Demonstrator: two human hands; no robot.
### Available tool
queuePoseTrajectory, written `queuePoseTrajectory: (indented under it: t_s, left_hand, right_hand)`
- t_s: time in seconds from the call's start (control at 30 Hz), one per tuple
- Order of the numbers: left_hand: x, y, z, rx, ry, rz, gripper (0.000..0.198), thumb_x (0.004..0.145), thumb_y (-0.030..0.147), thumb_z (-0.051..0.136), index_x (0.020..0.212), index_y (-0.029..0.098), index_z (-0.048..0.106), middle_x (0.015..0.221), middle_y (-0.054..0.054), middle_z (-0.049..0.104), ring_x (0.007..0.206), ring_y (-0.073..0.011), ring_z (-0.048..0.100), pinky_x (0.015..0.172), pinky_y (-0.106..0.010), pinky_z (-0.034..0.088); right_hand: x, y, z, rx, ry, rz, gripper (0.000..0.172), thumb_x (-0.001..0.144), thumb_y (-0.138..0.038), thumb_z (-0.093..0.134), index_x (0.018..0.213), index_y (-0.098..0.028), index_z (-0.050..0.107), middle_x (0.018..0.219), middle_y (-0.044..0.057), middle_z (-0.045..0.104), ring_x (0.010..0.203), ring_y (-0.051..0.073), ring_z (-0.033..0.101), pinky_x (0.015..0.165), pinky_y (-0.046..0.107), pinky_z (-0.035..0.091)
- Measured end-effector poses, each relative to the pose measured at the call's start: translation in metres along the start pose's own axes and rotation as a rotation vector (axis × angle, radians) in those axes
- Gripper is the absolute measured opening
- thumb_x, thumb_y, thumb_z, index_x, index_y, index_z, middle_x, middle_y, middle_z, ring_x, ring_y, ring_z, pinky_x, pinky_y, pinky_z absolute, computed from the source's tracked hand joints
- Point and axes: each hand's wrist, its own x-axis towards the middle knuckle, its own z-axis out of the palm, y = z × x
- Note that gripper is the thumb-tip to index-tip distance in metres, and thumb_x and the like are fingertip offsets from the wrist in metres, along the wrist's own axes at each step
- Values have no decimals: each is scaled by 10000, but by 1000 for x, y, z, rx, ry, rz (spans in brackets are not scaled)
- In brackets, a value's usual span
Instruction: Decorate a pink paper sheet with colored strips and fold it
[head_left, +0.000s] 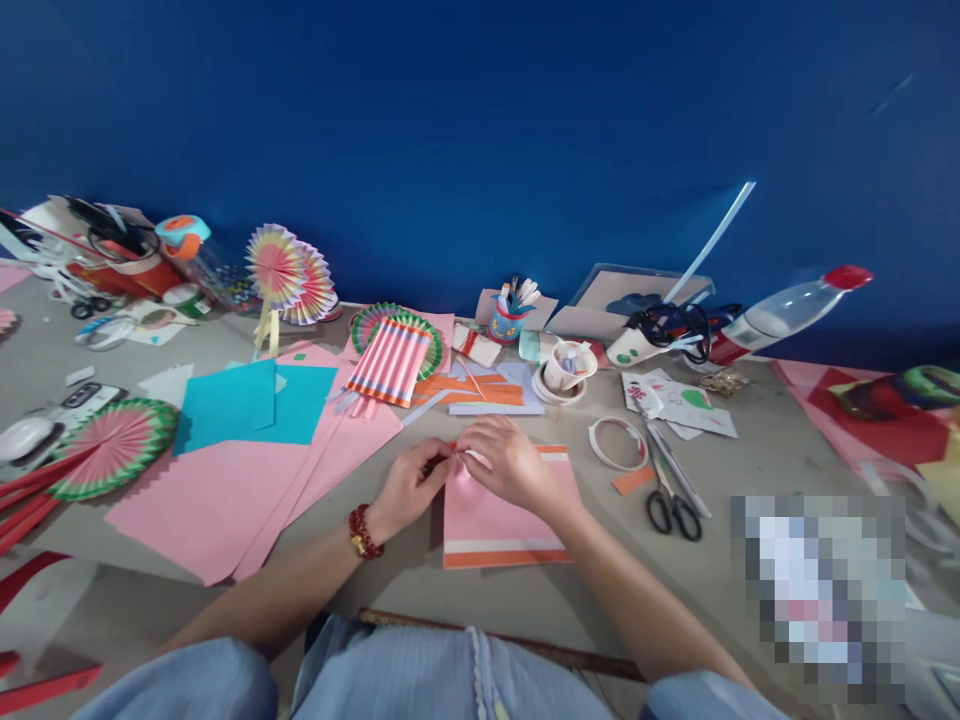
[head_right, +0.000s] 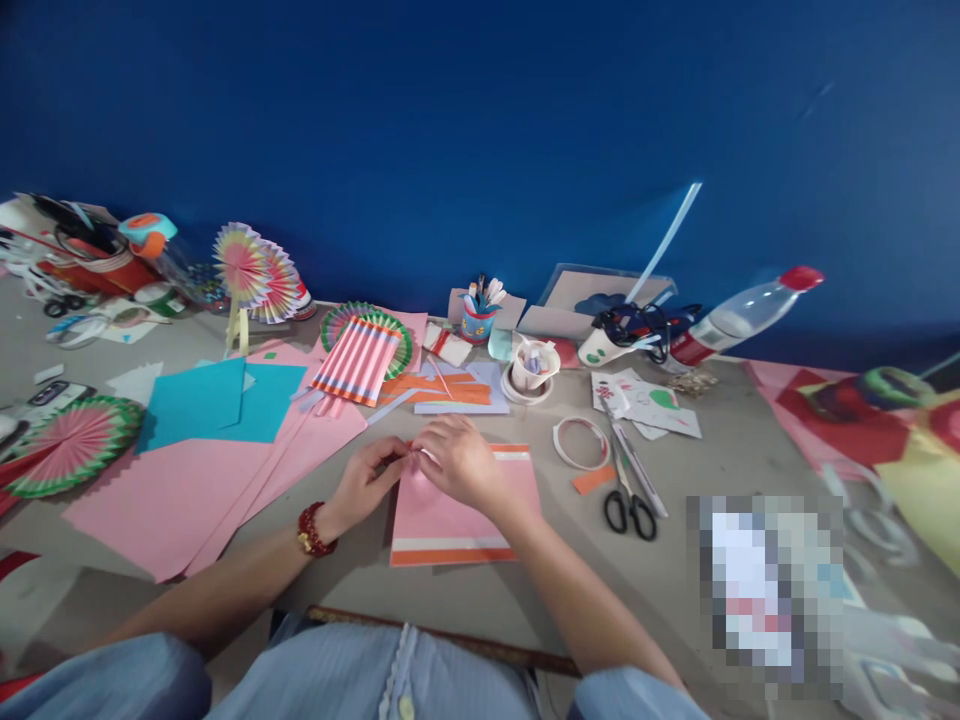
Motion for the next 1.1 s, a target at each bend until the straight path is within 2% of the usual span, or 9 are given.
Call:
queuePoseTrajectory:
  t_s: [0.13,0.3,0.5,0.6,0.67,0.87,0.97,1.1]
  left_hand:
    - [0,1,0,5,3,-1,193,950,302,503,829,186,599,781,-15,621,732,-158,573,696,-260,433]
    - [1,2,-1,17,-3,4,198,950,314,493,847,187,605,796,-25,634,744,-165,579,692,-264,442]
    - [2,4,-1,23,8,-4,189,936,281,503,803,182,595,761,-9,622,712,-148,571,668,-245,433]
    - [1,4,0,25,30,0,177,930,270,503,808,182,597,749,-2,622,692,-139,567,651,-235,433]
    - [1,2,1,27,44,0,172,929,260,497,817,181,601,752,-2,630,685,-136,569,644,-231,436]
    - [-2,-5,4,58,56,5,130,895,225,509,831,182,613,801,-24,655,730,-157,596,693,-261,451]
    - [-3,-4,4,61,48,13,141,909,235,494,849,186,611,812,-27,655,738,-159,595,696,-266,451]
    - [-2,0,4,66,23,28,179,937,274,480,819,188,584,774,-19,631,694,-146,565,656,-253,436]
  right_hand:
    - [1,-2,-2,7,-13,-2,101,874,-129,580,903,-192,653,885,49,711,899,200,610,862,353,453]
    - [1,-5,-2,-14,-24,40,67,891,-200,600,927,-193,656,877,56,702,879,200,611,839,354,463]
    - [1,-4,-5,-60,-49,0,110,872,-129,577,884,-189,668,829,39,711,853,187,612,823,332,454]
    - [1,-11,-3,-190,-74,-9,133,888,-132,560,818,-176,663,774,48,687,794,194,581,801,342,453]
    - [-1,-20,3,-309,-62,-17,167,903,-121,534,804,-167,661,772,65,671,797,206,562,840,368,450]
    - [-8,-41,26,-549,-43,-33,200,890,-54,499,924,-116,686,838,122,656,857,256,553,976,436,420]
    - [-7,-36,18,-482,-55,7,171,887,-73,532,863,-140,688,810,97,666,826,239,572,958,425,429]
    - [-3,-20,-5,-210,-84,50,154,908,-142,580,808,-190,687,793,41,701,788,185,614,818,334,466]
